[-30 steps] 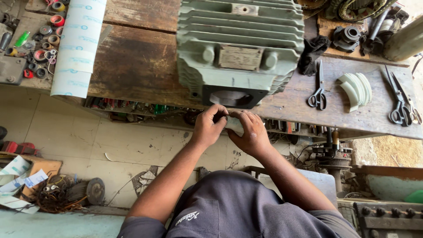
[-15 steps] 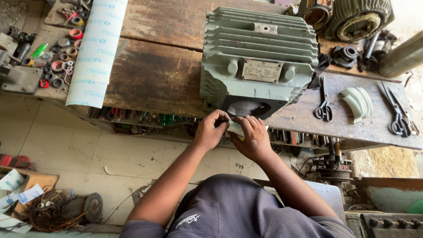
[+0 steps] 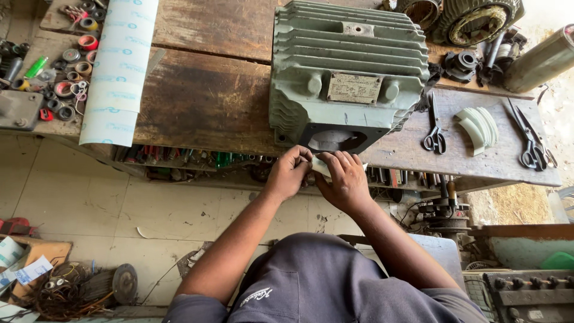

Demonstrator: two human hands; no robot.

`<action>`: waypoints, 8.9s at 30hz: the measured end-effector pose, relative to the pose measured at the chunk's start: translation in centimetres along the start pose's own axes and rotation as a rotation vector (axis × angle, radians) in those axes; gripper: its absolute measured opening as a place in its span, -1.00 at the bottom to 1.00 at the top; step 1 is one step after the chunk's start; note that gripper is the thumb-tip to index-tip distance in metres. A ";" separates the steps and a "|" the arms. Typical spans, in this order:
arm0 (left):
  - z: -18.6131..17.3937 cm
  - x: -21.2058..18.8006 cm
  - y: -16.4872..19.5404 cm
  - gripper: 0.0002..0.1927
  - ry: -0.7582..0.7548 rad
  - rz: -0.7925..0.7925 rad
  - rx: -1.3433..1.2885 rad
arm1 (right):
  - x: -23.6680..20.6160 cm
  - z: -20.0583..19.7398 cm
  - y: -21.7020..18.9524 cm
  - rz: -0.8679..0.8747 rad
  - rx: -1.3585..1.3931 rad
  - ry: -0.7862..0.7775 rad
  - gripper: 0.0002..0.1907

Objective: The person fits curved white insulator liners into the rim of an electric motor housing, pressing each piece into place by hand and rotating the heavy motor on the workbench to work around the opening. They occasionally pick up a new liner from the stack beside the motor and continue fitting pieces.

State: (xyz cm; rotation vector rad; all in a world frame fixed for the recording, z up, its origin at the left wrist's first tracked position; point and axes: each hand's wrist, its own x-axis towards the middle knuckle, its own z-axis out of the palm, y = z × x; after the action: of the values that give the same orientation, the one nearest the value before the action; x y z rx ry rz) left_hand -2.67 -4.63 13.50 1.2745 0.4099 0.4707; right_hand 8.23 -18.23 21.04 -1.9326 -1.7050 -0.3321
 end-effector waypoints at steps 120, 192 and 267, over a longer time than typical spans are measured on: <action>24.6 -0.5 -9.1 -0.94 0.116 -0.078 0.089 | -15.6 -13.7 19.7 -0.155 0.189 -0.078 -0.47; -0.4 -10.9 1.6 -0.91 0.043 0.206 0.314 | -6.7 -1.3 -8.1 0.139 0.179 -0.066 -0.45; 15.3 4.5 1.5 -0.66 -0.352 0.063 -0.054 | -8.8 -10.0 13.6 0.266 0.478 0.417 -0.70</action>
State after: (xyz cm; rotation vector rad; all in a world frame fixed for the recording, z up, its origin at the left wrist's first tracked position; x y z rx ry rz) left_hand 9.18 -14.14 18.53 1.2902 0.0606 0.2997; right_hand 21.63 -31.77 21.67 -1.5726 -1.1188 -0.1866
